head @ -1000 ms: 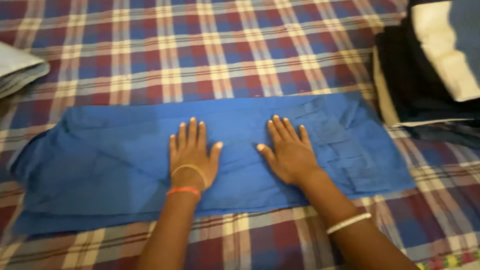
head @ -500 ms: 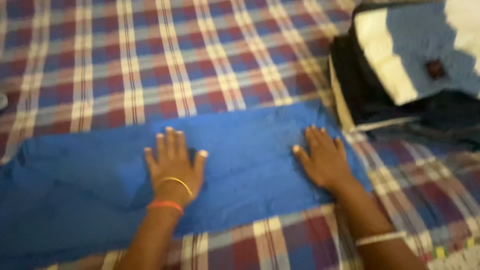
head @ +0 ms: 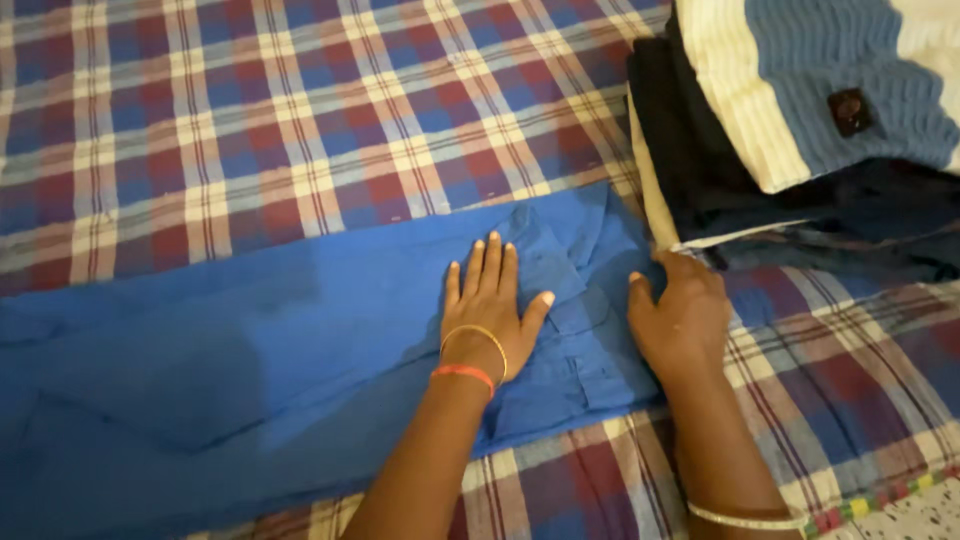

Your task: The person folds a blue shirt on a plaid bedsheet. They smooth the fabric, fold the sleeves inward, fold the bottom up, and then fold the shirt in half to create a compact rectangle.

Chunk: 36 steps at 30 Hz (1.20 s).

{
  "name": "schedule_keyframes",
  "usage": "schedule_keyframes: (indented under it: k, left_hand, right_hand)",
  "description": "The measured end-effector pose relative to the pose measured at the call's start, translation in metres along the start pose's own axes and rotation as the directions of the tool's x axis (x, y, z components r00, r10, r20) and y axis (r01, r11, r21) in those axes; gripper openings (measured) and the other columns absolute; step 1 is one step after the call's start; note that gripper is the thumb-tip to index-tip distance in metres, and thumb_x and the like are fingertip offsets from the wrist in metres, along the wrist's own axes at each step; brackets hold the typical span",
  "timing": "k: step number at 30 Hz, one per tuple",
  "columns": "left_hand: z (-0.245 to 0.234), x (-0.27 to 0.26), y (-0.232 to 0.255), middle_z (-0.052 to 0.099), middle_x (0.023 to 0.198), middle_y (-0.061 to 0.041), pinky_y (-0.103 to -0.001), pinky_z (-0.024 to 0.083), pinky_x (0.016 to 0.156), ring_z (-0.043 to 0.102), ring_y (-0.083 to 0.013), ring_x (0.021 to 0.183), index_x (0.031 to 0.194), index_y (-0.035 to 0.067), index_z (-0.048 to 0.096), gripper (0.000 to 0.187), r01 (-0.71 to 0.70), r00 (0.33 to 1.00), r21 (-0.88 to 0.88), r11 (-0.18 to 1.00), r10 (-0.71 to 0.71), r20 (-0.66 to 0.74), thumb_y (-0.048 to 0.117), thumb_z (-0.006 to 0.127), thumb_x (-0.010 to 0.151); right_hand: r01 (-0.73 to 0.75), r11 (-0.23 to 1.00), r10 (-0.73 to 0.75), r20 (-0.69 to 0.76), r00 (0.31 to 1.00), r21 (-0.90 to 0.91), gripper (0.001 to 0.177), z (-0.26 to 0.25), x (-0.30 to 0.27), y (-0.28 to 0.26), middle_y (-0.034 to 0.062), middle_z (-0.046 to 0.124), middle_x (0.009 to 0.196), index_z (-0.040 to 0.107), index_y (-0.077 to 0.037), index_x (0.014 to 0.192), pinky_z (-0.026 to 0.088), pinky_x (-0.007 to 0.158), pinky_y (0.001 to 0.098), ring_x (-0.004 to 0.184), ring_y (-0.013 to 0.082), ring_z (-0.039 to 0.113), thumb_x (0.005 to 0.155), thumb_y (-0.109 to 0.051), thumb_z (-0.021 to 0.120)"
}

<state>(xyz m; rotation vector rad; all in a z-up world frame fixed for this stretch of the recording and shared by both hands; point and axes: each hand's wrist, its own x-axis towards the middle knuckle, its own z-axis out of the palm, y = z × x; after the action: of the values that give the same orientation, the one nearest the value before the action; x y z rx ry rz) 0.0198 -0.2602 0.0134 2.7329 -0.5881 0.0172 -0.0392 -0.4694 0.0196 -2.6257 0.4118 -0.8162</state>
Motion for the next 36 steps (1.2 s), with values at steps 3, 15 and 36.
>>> schedule_keyframes:
  k: [3, 15, 36]
  left_hand:
    - [0.001, 0.0, -0.002, 0.015, 0.168, -0.013, -0.05, 0.005, 0.122, 0.01, -0.0279, 0.154, 0.158, 0.004, 0.022, 0.083, -0.001, 1.0, 0.015, 1.0, 0.001, 0.004, 0.059, 0.038, 0.099]
    - [-0.002, -0.001, 0.0, 0.016, 0.168, -0.013, -0.05, 0.006, 0.122, 0.011, -0.0282, 0.155, 0.158, 0.004, 0.024, 0.083, 0.011, 1.0, -0.002, 1.0, -0.011, -0.007, 0.059, 0.04, 0.098]
    - [-0.043, -0.03, -0.09, 0.053, 0.142, -0.017, -0.052, 0.05, 0.098, 0.053, -0.0358, 0.124, 0.145, 0.006, 0.051, 0.087, 0.372, 0.897, -0.868, -0.33, -0.114, 0.427, 0.07, 0.052, 0.087]
  right_hand:
    - [-0.076, 0.996, 0.078, 0.039, 0.996, -0.055, 0.039, -0.012, 0.002, -0.004, 0.0227, 0.073, 0.111, 0.072, -0.002, 0.118, 0.051, 0.095, 0.0502, 0.106, 0.0422, 0.066, 0.088, -0.028, 0.076]
    - [-0.287, 0.92, 0.371, 0.356, 0.858, -0.267, 0.076, -0.036, 0.015, -0.015, 0.0246, 0.072, 0.115, 0.067, -0.01, 0.129, 0.054, 0.092, 0.05, 0.109, 0.044, 0.068, 0.074, -0.062, 0.08]
    - [0.266, 0.946, -0.323, 0.464, 0.825, 0.187, 0.052, -0.04, -0.012, -0.184, 0.0161, 0.07, 0.123, 0.069, -0.012, 0.127, 0.052, 0.094, 0.047, 0.114, 0.0365, 0.065, 0.075, -0.013, 0.073]
